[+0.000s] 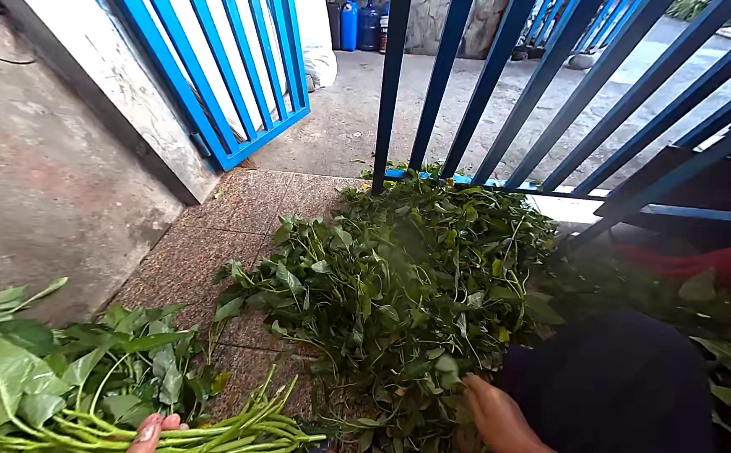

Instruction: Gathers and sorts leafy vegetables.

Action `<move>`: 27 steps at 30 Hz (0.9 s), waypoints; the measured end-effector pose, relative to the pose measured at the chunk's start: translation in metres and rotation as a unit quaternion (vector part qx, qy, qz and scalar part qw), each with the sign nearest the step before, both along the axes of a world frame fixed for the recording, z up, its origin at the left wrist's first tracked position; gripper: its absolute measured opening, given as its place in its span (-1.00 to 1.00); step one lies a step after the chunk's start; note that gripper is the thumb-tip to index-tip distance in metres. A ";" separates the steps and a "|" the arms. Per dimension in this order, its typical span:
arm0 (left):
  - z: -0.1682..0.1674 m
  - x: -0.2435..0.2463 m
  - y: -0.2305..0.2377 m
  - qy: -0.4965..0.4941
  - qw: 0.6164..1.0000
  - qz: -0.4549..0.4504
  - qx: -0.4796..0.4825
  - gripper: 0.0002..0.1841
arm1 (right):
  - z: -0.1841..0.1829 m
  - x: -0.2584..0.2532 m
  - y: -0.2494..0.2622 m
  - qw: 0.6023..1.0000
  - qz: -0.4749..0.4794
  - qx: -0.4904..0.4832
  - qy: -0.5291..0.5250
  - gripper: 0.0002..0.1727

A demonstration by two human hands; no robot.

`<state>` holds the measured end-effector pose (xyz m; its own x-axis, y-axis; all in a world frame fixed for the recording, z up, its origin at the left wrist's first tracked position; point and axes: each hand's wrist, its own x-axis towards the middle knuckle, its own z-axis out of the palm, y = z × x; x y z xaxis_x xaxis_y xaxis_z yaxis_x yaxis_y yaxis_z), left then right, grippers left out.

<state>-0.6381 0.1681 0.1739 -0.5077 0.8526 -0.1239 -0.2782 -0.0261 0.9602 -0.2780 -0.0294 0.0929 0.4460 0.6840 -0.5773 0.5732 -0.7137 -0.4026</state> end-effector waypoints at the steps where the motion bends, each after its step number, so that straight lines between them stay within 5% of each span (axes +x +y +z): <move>1: 0.000 0.000 0.000 0.000 1.000 0.001 0.001 -0.92 | 0.005 -0.017 -0.004 0.997 0.039 0.059 -0.015 -0.60; 4: 0.000 -0.001 0.001 0.004 1.000 0.016 0.006 -0.92 | 0.001 -0.063 -0.010 0.971 0.169 0.168 -0.012 -0.67; 8: 0.003 -0.002 0.002 0.017 0.999 0.043 0.023 -0.93 | -0.016 -0.080 0.033 0.899 0.419 -0.104 0.076 -0.44; 10: 0.004 -0.005 0.002 0.026 0.998 0.054 0.035 -0.92 | -0.027 -0.094 0.073 0.880 0.465 -0.080 0.049 -0.51; 13: 0.004 -0.011 0.000 0.038 0.995 0.076 0.043 -0.89 | -0.049 -0.105 0.139 0.914 0.404 -0.002 0.044 -0.63; 20: 0.003 -0.013 0.004 0.038 0.995 0.084 0.039 -0.88 | -0.148 -0.112 0.225 0.928 0.316 -0.055 0.189 -0.54; 24: 0.007 -0.016 0.003 0.024 0.996 0.077 0.022 -0.88 | -0.149 -0.147 0.227 0.973 0.213 -0.081 0.033 -0.22; 27: 0.011 -0.015 0.002 0.023 0.996 0.085 0.026 -0.92 | -0.158 -0.164 0.228 0.968 0.210 -0.087 -0.106 -0.15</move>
<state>-0.6533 0.1699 0.1852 -0.6487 0.7590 -0.0553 -0.2217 -0.1190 0.9678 -0.4419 0.1987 -0.0646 0.2712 0.7319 -0.6251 0.8842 -0.4461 -0.1387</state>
